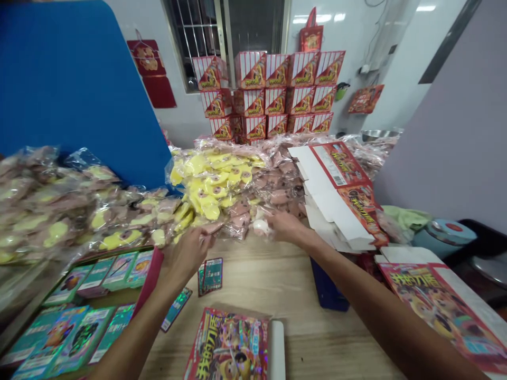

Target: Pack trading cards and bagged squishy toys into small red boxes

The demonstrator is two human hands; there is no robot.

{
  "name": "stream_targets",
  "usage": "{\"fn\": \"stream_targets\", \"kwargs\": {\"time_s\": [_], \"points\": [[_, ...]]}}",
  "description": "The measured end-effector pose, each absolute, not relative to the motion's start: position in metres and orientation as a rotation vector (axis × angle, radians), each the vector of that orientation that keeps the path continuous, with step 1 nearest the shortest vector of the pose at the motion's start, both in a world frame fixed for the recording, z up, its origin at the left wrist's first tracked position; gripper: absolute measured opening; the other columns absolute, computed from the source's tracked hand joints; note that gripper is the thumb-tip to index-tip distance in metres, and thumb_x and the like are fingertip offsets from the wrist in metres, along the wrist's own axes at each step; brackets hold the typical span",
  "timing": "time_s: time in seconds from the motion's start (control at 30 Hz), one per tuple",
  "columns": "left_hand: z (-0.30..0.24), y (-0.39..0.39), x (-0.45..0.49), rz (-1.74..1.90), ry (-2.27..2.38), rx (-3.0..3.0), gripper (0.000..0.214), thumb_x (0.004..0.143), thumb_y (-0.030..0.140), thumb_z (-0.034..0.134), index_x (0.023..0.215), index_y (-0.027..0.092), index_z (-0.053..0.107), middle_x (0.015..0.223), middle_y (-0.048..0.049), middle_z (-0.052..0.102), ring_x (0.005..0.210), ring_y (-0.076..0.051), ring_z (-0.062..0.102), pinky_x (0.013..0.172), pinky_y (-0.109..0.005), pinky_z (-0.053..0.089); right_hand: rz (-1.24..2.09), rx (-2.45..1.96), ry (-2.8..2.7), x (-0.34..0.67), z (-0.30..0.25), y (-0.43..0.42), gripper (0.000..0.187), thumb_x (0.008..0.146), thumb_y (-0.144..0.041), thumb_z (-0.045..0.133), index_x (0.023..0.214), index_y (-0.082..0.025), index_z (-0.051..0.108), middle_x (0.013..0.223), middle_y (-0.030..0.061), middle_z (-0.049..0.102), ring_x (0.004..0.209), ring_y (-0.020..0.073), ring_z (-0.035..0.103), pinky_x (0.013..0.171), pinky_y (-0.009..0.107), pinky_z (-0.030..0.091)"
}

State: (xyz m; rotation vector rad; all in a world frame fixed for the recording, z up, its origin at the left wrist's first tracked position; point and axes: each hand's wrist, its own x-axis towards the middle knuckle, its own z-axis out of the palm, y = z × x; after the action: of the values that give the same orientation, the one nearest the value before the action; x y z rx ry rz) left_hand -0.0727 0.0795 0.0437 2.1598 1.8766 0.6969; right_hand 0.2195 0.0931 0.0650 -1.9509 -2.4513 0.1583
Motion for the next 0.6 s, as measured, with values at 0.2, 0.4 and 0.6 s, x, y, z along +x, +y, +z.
{"fn": "stream_targets", "kwargs": {"time_s": [0.2, 0.4, 0.6], "points": [[0.038, 0.150, -0.029, 0.824, 2.156, 1.968, 0.069, 0.093, 0.041, 0.062, 0.152, 0.013, 0.039, 0.129, -0.0267, 0.053, 0.106, -0.038, 0.067, 0.083, -0.043, 0.052, 0.219, -1.923, -2.633, 0.213, 0.047, 0.066, 0.029, 0.069, -0.001, 0.067, 0.094, -0.013, 0.074, 0.118, 0.0200, 0.069, 0.105, 0.0332, 0.067, 0.079, 0.034, 0.051], [0.047, 0.176, -0.038, 0.900, 2.131, 1.978, 0.048, 0.091, 0.016, 0.056, 0.138, 0.018, 0.061, 0.123, -0.0207, 0.056, 0.087, -0.029, 0.069, 0.076, -0.038, 0.051, 0.275, -1.818, -2.504, 0.213, 0.062, 0.059, 0.043, 0.072, 0.003, 0.056, 0.108, -0.012, 0.073, 0.115, 0.0185, 0.071, 0.102, 0.0326, 0.069, 0.082, 0.035, 0.051], [0.060, 0.128, -0.056, 1.097, 2.006, 2.058, 0.043, 0.090, 0.011, 0.049, 0.127, 0.014, 0.070, 0.109, -0.0129, 0.059, 0.100, -0.027, 0.065, 0.089, -0.037, 0.052, 0.410, -1.719, -2.087, 0.216, 0.060, 0.045, 0.042, 0.082, 0.000, 0.049, 0.114, -0.015, 0.072, 0.124, 0.0138, 0.071, 0.117, 0.0275, 0.064, 0.101, 0.036, 0.048]]}}
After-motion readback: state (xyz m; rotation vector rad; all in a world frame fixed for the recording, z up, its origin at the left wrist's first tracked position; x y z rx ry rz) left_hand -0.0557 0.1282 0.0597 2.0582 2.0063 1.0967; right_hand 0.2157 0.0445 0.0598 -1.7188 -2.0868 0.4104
